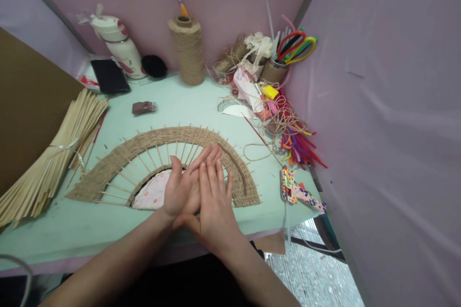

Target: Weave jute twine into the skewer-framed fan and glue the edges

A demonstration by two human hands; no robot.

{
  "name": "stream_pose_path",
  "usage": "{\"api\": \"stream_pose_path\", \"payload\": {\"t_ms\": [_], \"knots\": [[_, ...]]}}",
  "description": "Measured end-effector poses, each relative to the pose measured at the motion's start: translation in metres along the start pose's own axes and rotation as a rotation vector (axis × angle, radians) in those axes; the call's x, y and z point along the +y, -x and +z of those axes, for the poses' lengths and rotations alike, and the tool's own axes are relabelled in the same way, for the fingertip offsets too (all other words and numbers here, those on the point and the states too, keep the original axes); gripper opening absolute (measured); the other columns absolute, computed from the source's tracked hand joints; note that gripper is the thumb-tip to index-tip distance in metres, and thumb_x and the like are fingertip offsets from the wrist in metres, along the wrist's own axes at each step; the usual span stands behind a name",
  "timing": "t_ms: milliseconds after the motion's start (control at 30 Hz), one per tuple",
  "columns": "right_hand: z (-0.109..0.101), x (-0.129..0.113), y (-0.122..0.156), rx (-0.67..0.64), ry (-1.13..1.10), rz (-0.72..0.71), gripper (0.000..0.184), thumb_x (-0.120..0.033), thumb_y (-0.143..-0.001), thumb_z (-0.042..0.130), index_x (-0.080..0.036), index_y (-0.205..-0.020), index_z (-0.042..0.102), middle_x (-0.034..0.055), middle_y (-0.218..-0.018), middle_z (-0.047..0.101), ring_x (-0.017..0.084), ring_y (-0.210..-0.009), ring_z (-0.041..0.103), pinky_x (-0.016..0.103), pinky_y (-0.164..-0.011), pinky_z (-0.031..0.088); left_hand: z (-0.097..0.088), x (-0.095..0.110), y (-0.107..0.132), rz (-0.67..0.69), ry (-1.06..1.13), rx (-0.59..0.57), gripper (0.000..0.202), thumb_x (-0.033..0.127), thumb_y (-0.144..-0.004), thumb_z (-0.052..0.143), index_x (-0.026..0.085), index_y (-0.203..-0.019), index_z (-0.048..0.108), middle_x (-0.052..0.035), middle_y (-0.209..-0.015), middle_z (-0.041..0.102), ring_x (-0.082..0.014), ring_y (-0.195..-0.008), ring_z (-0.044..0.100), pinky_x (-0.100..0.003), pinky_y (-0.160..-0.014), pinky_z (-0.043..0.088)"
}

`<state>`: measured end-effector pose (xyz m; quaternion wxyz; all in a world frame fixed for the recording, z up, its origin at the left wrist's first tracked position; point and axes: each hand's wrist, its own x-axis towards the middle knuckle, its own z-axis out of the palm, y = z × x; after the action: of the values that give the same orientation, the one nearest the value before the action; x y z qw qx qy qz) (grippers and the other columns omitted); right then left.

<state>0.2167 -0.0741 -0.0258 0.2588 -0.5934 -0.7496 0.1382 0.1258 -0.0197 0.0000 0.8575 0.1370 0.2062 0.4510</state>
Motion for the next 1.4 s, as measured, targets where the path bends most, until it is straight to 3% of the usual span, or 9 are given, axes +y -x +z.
{"api": "stream_pose_path", "payload": {"t_ms": [200,367,567,700,800,1000,1200,1300,1400], "knots": [[-0.008,0.014,-0.004,0.058,0.03,0.101,0.091,-0.062,-0.093,0.039,-0.016,-0.157,-0.005,0.0174,-0.165,0.005,0.037,-0.151,0.001,0.066,-0.116,0.009,0.0,-0.004,0.005,-0.121,0.077,-0.024,0.064,0.062,-0.094,0.04,0.016,-0.136,0.054,-0.0131,-0.147,0.05,-0.0269,-0.146,0.031,-0.044,-0.121,0.024],[-0.018,0.023,0.001,0.112,-0.037,0.102,0.087,-0.057,-0.094,0.042,-0.023,-0.157,-0.007,0.0147,-0.165,0.006,0.035,-0.152,0.005,0.067,-0.116,0.01,0.001,-0.004,0.0,-0.167,0.111,0.114,0.05,0.049,-0.098,0.041,0.012,-0.125,0.062,-0.0158,-0.137,0.059,-0.0261,-0.136,0.047,-0.041,-0.117,0.034],[-0.028,0.033,0.004,0.075,-0.084,0.085,0.068,-0.044,-0.094,0.052,-0.027,-0.154,0.023,0.0118,-0.162,0.023,0.032,-0.151,0.015,0.063,-0.117,0.02,-0.003,-0.014,-0.005,-0.148,-0.148,0.156,0.026,0.017,-0.086,0.066,0.012,-0.111,0.068,-0.0136,-0.116,0.071,-0.0229,-0.111,0.067,-0.035,-0.101,0.049],[-0.035,0.035,0.005,0.106,-0.245,0.103,0.05,-0.034,-0.094,0.056,-0.026,-0.141,0.044,0.0126,-0.149,0.045,0.028,-0.141,0.038,0.055,-0.115,0.034,-0.006,-0.013,-0.004,-0.177,-0.26,0.226,0.024,0.015,-0.076,0.077,0.012,-0.098,0.068,-0.0107,-0.096,0.075,-0.0172,-0.087,0.072,-0.026,-0.081,0.055],[-0.037,0.035,0.006,0.135,-0.47,0.233,0.041,-0.033,-0.093,0.058,-0.026,-0.132,0.047,0.0123,-0.142,0.052,0.025,-0.132,0.05,0.05,-0.109,0.044,-0.004,-0.009,-0.001,-0.234,-0.295,0.234,0.031,0.014,-0.07,0.081,0.012,-0.098,0.068,-0.008,-0.086,0.075,-0.0142,-0.077,0.071,-0.024,-0.074,0.054],[-0.038,0.037,0.005,0.294,-0.883,0.406,0.039,-0.037,-0.091,0.061,-0.025,-0.124,0.043,0.0127,-0.132,0.058,0.021,-0.112,0.065,0.043,-0.097,0.054,0.002,-0.007,0.002,-0.245,-0.27,0.184,0.035,0.016,-0.075,0.078,0.015,-0.107,0.066,-0.0052,-0.084,0.075,-0.0149,-0.08,0.071,-0.031,-0.085,0.053],[-0.038,0.029,0.008,0.399,-0.767,0.455,0.031,-0.034,-0.089,0.065,-0.024,-0.115,0.054,0.0089,-0.116,0.065,0.02,-0.107,0.063,0.038,-0.093,0.053,0.006,-0.014,-0.003,-0.049,-0.234,0.182,0.04,0.019,-0.082,0.071,0.015,-0.12,0.058,-0.0087,-0.096,0.077,-0.0193,-0.105,0.067,-0.037,-0.107,0.039],[-0.034,0.023,0.006,0.425,-0.726,0.494,0.027,-0.033,-0.087,0.067,-0.023,-0.109,0.057,0.007,-0.111,0.066,0.019,-0.101,0.064,0.036,-0.087,0.053,0.007,-0.018,-0.003,0.01,-0.238,0.192,0.046,0.021,-0.081,0.073,0.017,-0.123,0.057,-0.0074,-0.099,0.076,-0.0192,-0.107,0.066,-0.037,-0.109,0.035],[-0.031,0.02,0.001,0.409,-0.874,0.511,0.026,-0.033,-0.083,0.07,-0.023,-0.104,0.058,0.0057,-0.103,0.069,0.018,-0.096,0.066,0.035,-0.084,0.054,0.007,-0.02,-0.002,0.037,-0.208,0.207,0.051,0.018,-0.077,0.077,0.018,-0.123,0.057,-0.005,-0.095,0.075,-0.0173,-0.1,0.067,-0.034,-0.104,0.038]]}}
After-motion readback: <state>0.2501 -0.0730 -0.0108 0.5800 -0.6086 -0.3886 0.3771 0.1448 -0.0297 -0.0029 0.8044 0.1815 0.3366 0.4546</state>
